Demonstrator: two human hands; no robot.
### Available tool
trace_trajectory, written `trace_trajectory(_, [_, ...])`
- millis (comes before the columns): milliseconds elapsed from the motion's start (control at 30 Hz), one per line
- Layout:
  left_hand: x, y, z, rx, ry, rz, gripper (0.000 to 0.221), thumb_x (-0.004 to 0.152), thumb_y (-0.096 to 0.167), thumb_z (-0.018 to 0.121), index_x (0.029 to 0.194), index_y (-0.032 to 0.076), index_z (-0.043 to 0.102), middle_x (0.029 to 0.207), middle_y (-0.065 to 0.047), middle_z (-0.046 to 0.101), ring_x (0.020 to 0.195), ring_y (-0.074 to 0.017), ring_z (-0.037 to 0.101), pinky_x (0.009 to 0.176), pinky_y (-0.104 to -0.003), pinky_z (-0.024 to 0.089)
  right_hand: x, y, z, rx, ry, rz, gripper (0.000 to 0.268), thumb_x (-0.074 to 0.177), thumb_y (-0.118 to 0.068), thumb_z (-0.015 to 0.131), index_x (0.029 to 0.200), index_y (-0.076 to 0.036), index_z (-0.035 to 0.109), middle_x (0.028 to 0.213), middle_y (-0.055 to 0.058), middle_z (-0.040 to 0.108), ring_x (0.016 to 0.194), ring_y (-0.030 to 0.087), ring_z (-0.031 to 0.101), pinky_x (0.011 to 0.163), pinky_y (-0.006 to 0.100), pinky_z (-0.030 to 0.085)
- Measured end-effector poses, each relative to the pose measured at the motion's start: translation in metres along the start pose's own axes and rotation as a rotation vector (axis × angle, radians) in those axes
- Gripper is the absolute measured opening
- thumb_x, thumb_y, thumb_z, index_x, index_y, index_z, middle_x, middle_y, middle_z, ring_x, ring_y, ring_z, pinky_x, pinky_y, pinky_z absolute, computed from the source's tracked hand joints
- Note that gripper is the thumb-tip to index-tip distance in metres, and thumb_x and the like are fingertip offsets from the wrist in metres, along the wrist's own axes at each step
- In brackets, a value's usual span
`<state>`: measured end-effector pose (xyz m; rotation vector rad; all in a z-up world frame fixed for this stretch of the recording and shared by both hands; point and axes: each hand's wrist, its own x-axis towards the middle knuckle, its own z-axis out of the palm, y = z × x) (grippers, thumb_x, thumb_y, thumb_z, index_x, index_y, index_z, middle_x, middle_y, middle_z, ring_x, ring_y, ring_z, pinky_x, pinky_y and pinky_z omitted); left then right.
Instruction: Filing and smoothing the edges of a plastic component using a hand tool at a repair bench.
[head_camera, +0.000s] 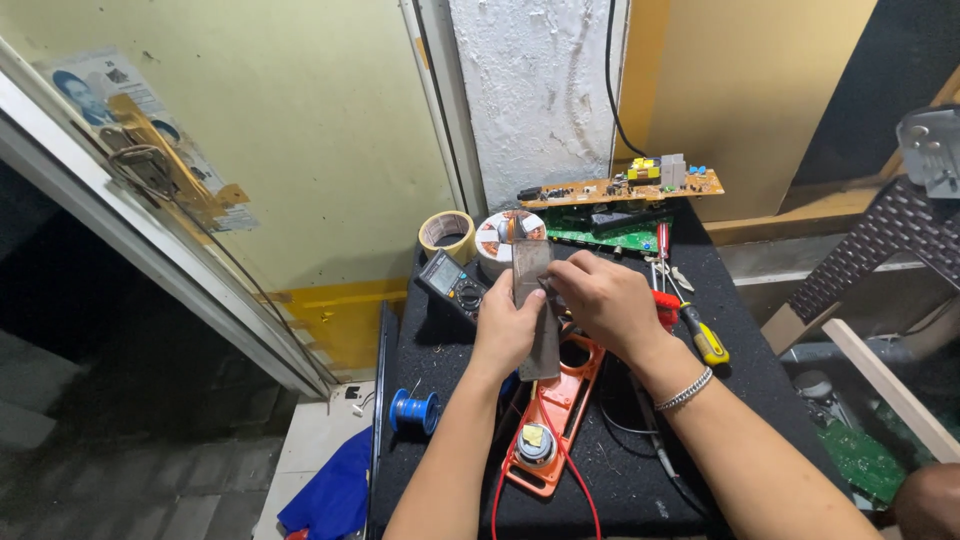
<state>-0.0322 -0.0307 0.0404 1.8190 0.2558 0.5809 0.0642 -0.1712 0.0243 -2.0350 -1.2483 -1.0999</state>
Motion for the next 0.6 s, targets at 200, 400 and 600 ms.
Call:
trace_trajectory(200, [-0.004, 0.003, 0.002, 0.049, -0.037, -0.018, 0.015, 0.088, 0.015, 0.069, 0.102, 0.01, 0.07, 0.083, -0.01, 0.075, 0.083, -0.0217, 0.071, 0.077, -0.039, 0.055, 0.001, 0.004, -0.003, -0.031, 0.047, 0.022, 0.005, 0.1, -0.028, 0.063, 0.103, -0.028, 0.067, 0.082, -0.003, 0.062, 0.072, 0.022, 0.069, 0.062, 0.034, 0.055])
trace_trajectory(400, [0.003, -0.011, 0.002, 0.062, -0.039, -0.028, 0.015, 0.087, 0.016, 0.069, 0.102, 0.01, 0.071, 0.083, -0.01, 0.076, 0.084, -0.0225, 0.072, 0.078, -0.039, 0.056, -0.001, 0.006, 0.005, -0.071, 0.07, 0.048, 0.002, 0.099, -0.029, 0.064, 0.098, -0.029, 0.066, 0.082, -0.005, 0.061, 0.073, 0.02, 0.068, 0.062, 0.033, 0.055])
trace_trajectory(600, [-0.007, 0.011, 0.005, 0.045, -0.048, -0.043, 0.015, 0.087, 0.016, 0.069, 0.1, 0.011, 0.072, 0.083, -0.009, 0.076, 0.085, -0.0218, 0.072, 0.079, -0.039, 0.056, 0.0, 0.009, 0.004, -0.03, 0.035, 0.052, 0.002, 0.096, -0.028, 0.067, 0.097, -0.029, 0.068, 0.081, -0.005, 0.063, 0.073, 0.02, 0.069, 0.062, 0.033, 0.055])
